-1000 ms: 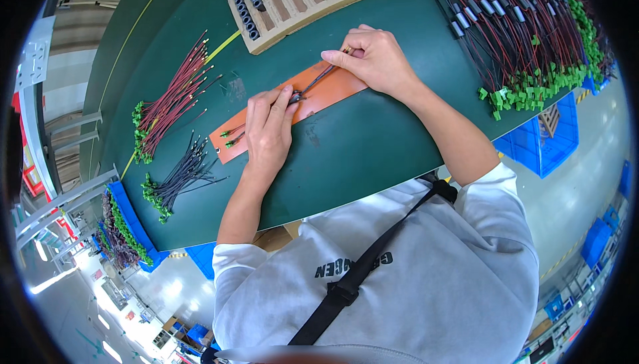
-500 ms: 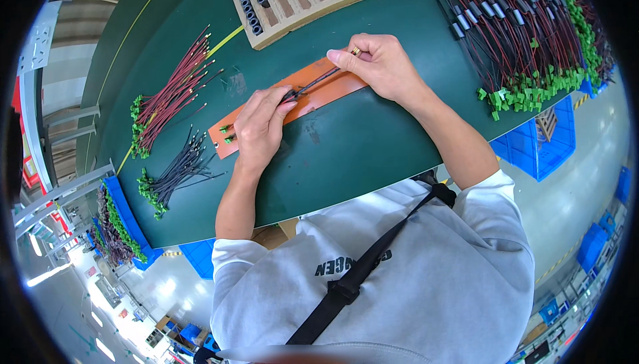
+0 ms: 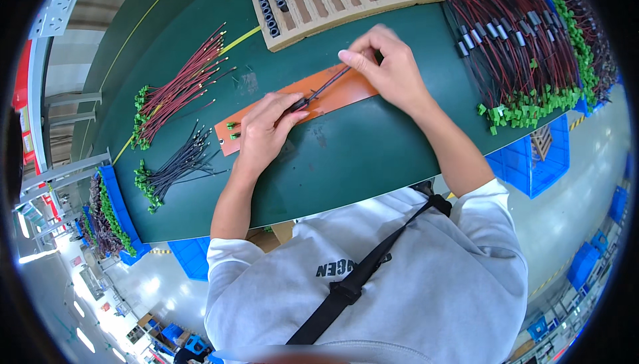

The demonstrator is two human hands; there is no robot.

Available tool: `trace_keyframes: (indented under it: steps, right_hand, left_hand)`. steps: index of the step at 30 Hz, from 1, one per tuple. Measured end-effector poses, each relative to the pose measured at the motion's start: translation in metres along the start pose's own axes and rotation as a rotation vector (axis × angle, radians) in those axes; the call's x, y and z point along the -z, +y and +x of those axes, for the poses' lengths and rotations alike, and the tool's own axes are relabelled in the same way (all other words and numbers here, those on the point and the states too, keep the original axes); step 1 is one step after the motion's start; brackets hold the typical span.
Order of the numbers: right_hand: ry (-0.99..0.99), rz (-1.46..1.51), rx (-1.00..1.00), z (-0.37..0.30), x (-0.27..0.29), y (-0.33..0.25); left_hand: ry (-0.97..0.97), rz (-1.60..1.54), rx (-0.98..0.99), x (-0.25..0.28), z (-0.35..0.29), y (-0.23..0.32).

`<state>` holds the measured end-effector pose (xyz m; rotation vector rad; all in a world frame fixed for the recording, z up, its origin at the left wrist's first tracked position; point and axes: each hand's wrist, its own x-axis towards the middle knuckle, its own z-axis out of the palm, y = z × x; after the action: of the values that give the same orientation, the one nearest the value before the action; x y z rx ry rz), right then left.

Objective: The person assembles wiring harnesses by attaching connectors to wires and fitting heat shrink tubing onto the components using a manual assembly tool.

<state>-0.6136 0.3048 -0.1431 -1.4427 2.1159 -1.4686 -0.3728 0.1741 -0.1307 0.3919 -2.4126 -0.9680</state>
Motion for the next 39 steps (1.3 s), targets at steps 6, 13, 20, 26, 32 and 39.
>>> trace_keyframes:
  steps: [6,13,20,26,32,39]
  right_hand:
    - [0.248,0.035,0.388,-0.027,-0.006,-0.058]
    - [-0.49,1.008,-0.277,-0.058,-0.065,-0.086]
    - [-0.325,0.986,-0.212,-0.071,-0.043,-0.099]
    - [0.134,0.493,-0.262,-0.039,0.118,-0.09]
    - [0.18,-0.912,0.053,0.001,0.295,0.022]
    - [0.187,-1.345,-0.003,-0.006,0.298,0.076]
  left_hand:
    - [0.301,0.168,-0.054,0.025,-0.006,0.013]
    - [0.39,0.156,-0.084,0.05,-0.015,0.03]
    - [0.138,0.337,-0.399,0.039,-0.001,0.064]
    - [0.013,0.015,-0.435,-0.002,-0.028,0.045]
    - [-0.153,0.165,-0.506,-0.024,-0.035,0.019]
    - [-0.252,0.236,-0.464,-0.019,-0.04,0.011]
